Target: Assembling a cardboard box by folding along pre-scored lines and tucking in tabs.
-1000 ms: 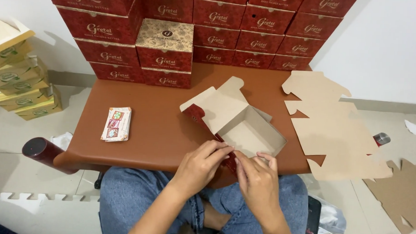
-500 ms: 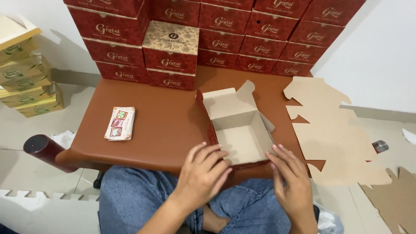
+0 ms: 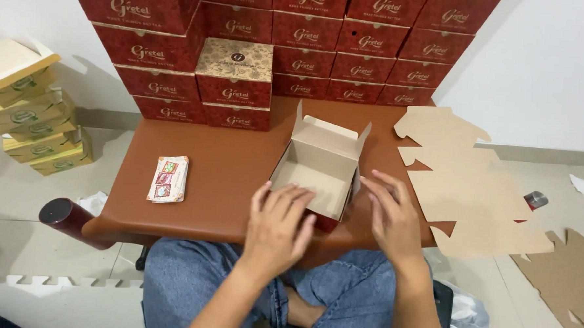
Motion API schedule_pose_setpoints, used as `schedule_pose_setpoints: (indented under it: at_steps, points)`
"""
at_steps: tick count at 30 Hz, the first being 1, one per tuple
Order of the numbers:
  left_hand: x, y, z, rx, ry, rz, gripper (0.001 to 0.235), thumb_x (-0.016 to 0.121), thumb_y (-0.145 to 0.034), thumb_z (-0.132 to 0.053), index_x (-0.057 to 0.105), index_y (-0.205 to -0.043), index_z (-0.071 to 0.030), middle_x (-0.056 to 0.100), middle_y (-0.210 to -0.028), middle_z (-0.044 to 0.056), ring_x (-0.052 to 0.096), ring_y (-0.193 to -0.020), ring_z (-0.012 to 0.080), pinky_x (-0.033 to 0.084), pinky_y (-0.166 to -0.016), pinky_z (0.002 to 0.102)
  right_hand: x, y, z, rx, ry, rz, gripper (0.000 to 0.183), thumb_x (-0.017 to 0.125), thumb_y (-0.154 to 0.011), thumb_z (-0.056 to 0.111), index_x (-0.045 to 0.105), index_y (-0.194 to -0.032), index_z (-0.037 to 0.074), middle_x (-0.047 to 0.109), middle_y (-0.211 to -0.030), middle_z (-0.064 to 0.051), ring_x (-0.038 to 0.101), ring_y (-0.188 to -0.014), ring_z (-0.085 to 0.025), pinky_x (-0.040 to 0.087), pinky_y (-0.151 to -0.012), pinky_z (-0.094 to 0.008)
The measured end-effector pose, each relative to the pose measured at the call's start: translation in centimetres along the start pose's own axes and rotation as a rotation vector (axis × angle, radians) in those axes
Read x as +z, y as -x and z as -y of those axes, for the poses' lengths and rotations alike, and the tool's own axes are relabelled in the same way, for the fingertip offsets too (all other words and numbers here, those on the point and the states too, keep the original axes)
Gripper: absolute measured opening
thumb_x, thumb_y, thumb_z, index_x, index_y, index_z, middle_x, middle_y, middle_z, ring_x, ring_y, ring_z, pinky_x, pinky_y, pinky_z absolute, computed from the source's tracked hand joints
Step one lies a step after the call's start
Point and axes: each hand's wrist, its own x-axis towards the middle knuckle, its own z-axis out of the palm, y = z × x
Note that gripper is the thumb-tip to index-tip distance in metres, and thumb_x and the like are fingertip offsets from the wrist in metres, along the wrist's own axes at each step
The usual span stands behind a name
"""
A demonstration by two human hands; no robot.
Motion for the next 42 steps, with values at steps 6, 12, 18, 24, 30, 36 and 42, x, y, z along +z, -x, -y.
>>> schedule_pose_setpoints:
  at_steps: [6,12,18,24,30,36,42]
  points:
    - [3.3,-1.4,-3.3,-0.029,0.012,0.071,0.049,0.066,-0.089,-0.042,0.065,-0.118,-0.002,0.068,-0.092,0.014,0.065,-0.103,0.0308,0.025,-0.111,0.064,0.2,-0.9,-1.4,-0.003,0.05,0.18,0.022,0.066,-0.09,-0.001,0.071,-0.102,0.016,0.07,-0.114,-0.003,0.07,-0.104,-0.03,0.057,-0.087,-0.041]
    - [3.7,-1.9,-2.6,-0.073,-0.104,0.066,0.013,0.065,-0.089,-0.014,0.074,-0.092,-0.005,0.068,-0.072,0.008,0.066,-0.081,0.0249,0.026,-0.108,0.064,-0.2,-1.1,-2.3,0.096,-0.11,0.214,0.022,0.066,-0.087,-0.002,0.073,-0.097,0.016,0.072,-0.109,-0.006,0.071,-0.102,-0.032,0.055,-0.086,-0.043]
    - [3.6,-2.1,-2.6,-0.065,-0.094,0.062,0.013,0.066,-0.089,-0.01,0.075,-0.092,-0.003,0.068,-0.072,0.009,0.066,-0.079,0.0245,0.026,-0.109,0.064,1.5,-1.9,-2.2,0.192,-0.224,0.075,0.018,0.069,-0.088,-0.004,0.071,-0.096,0.011,0.074,-0.106,-0.011,0.072,-0.098,-0.033,0.057,-0.083,-0.04]
    - [3.8,-2.0,-2.5,-0.082,-0.086,0.079,0.011,0.067,-0.088,-0.009,0.076,-0.091,-0.003,0.07,-0.071,0.009,0.067,-0.078,0.0237,0.025,-0.11,0.065,2.2,-1.6,-1.8,0.211,-0.228,0.003,0.018,0.068,-0.087,-0.007,0.071,-0.096,0.008,0.072,-0.104,-0.014,0.072,-0.095,-0.034,0.057,-0.081,-0.041]
    - [3.8,-1.8,-2.1,-0.03,-0.067,0.045,0.011,0.067,-0.089,-0.01,0.075,-0.093,-0.003,0.067,-0.072,0.009,0.064,-0.079,0.024,0.025,-0.109,0.067,2.6,-1.2,-2.1,0.018,-0.156,0.11,0.02,0.069,-0.087,-0.003,0.076,-0.096,0.014,0.074,-0.098,-0.006,0.073,-0.097,-0.029,0.057,-0.083,-0.04]
    - [3.9,-1.7,-2.1,-0.006,-0.053,0.022,0.012,0.066,-0.091,-0.012,0.075,-0.094,-0.004,0.066,-0.075,0.009,0.063,-0.081,0.0233,0.025,-0.109,0.066,2.4,-0.9,-1.5,-0.106,-0.061,0.129,0.031,0.065,-0.086,-0.009,0.078,-0.102,0.014,0.076,-0.1,-0.006,0.073,-0.095,-0.028,0.059,-0.08,-0.038]
    - [2.8,-1.4,-1.4,0.026,0.069,0.057,0.031,0.056,-0.1,-0.032,0.073,-0.097,-0.007,0.066,-0.083,0.009,0.061,-0.092,0.024,0.024,-0.111,0.065,1.3,-1.3,-0.9,-0.109,-0.056,0.194,0.039,0.058,-0.083,-0.015,0.078,-0.102,0.013,0.073,-0.103,-0.009,0.071,-0.098,-0.031,0.059,-0.084,-0.041]
